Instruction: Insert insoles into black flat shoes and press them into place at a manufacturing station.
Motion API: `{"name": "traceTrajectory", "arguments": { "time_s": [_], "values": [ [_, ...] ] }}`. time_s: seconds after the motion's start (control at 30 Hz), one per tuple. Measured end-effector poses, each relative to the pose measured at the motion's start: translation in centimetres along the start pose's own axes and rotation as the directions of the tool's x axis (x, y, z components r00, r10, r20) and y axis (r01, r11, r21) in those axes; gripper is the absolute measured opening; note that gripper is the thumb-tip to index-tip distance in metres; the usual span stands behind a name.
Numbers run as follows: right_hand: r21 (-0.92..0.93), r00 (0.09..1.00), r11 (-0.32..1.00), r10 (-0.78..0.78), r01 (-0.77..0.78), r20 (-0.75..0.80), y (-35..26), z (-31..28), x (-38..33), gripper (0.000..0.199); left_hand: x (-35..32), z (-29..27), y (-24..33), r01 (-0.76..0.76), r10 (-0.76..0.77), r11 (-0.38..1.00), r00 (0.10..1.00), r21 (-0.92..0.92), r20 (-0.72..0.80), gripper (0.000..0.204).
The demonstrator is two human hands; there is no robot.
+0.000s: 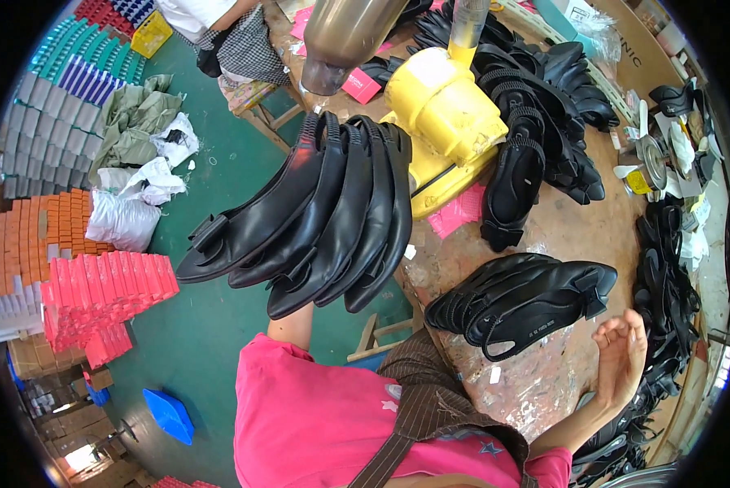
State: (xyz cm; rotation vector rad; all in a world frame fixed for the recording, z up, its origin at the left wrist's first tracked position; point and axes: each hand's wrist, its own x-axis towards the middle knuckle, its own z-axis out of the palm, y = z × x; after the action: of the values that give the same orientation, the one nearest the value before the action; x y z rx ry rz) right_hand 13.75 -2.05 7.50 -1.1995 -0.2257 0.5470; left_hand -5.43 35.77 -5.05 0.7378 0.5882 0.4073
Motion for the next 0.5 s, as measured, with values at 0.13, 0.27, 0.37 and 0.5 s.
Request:
{"name": "traceTrajectory", "arguments": {
  "time_s": [0.13,0.27,0.37,0.5],
  "values": [
    [0.001,0.988,1.000,0.020,-0.021,-0.150,0.1,-2.2,-1.5,0.039,-0.5,0.2,-0.1,-0.019,0.019,1.000,1.000,0.000,-0.022,0.082],
    [0.021,0.978,1.000,0.007,-0.003,-0.206,0.3,-3.5,-2.1,0.039,-0.7,0.2,0.0,-0.038,0.038,0.999,0.998,-0.005,-0.044,0.081],
    [0.040,0.975,0.999,0.013,-0.004,-0.223,0.5,-4.1,-2.3,0.038,-0.8,0.2,0.1,-0.051,0.051,0.999,0.997,-0.001,-0.056,0.079],
    [0.054,0.972,0.998,-0.006,0.019,-0.235,0.7,-4.5,-2.5,0.038,-0.9,0.3,0.0,-0.057,0.057,0.998,0.996,0.000,-0.061,0.077]
  ]
}}
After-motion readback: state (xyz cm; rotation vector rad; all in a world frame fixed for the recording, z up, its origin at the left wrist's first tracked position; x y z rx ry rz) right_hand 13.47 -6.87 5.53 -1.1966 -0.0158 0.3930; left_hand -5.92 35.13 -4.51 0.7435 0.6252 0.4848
